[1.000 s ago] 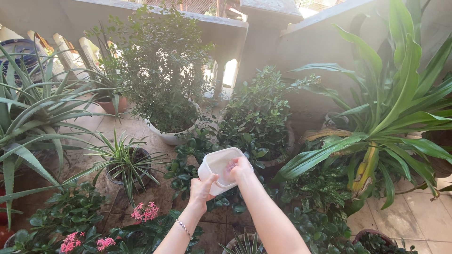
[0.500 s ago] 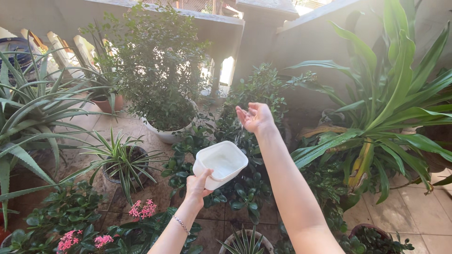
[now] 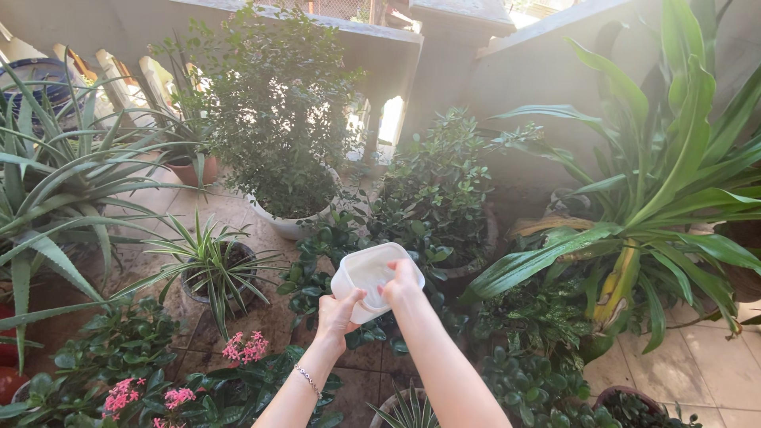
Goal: The person waters several potted plants on a tiled balcony using a white plastic container. They scoop water from a bucket and pour it over the leaves and soil of multiple plants, including a large leafy plant and flowering shrubs.
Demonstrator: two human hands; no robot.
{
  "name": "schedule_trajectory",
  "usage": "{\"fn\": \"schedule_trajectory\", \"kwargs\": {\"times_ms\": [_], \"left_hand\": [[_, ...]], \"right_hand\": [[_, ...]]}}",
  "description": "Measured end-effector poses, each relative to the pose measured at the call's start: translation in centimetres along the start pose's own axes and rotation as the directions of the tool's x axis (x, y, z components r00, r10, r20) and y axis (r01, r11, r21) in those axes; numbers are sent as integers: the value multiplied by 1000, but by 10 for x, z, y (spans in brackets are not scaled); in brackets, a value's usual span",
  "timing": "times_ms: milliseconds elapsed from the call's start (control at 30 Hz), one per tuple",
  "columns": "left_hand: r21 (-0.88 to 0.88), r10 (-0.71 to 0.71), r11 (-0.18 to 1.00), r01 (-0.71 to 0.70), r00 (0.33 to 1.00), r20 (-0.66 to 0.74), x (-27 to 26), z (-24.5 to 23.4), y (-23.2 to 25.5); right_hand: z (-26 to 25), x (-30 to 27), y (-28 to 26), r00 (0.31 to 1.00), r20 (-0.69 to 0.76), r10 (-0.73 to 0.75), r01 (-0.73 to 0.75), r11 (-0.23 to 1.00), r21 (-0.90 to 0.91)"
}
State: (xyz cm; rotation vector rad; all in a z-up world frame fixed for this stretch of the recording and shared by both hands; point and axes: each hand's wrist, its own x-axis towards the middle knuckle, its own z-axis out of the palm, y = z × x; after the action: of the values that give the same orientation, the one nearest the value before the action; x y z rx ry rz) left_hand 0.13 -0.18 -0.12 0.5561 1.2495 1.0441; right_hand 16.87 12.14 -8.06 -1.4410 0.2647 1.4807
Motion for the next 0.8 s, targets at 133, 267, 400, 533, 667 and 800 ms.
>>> {"fn": "schedule_trajectory", "kwargs": {"times_ms": [133,267,400,533,667,800], "left_hand": [[-12,-22,1000,22,1000,1,-3,-2,-5],[-56,-42,998,41,999,-15,4,-9,-3],[-68,-16,998,12,998,-60,12,-19,-3],[-79,-42,996,36,997,-70,14,-26,-1],[-63,-16,998,12,998,-67,11,-27,5],[-69,30,997,-32,999,-37,6,-24,10]], "right_hand": [[10,23,-7,951,67,303,-309,911,272],[60,-14,-72,766,642,42,-324,887,329],[95,-99,-132,732,679,-60,-104,975,198],[96,-142,-143,795,595,-114,71,993,95],[75,-113,-121,837,534,-116,129,992,13],[48,-66,-72,921,384,59,-44,998,-48]]}}
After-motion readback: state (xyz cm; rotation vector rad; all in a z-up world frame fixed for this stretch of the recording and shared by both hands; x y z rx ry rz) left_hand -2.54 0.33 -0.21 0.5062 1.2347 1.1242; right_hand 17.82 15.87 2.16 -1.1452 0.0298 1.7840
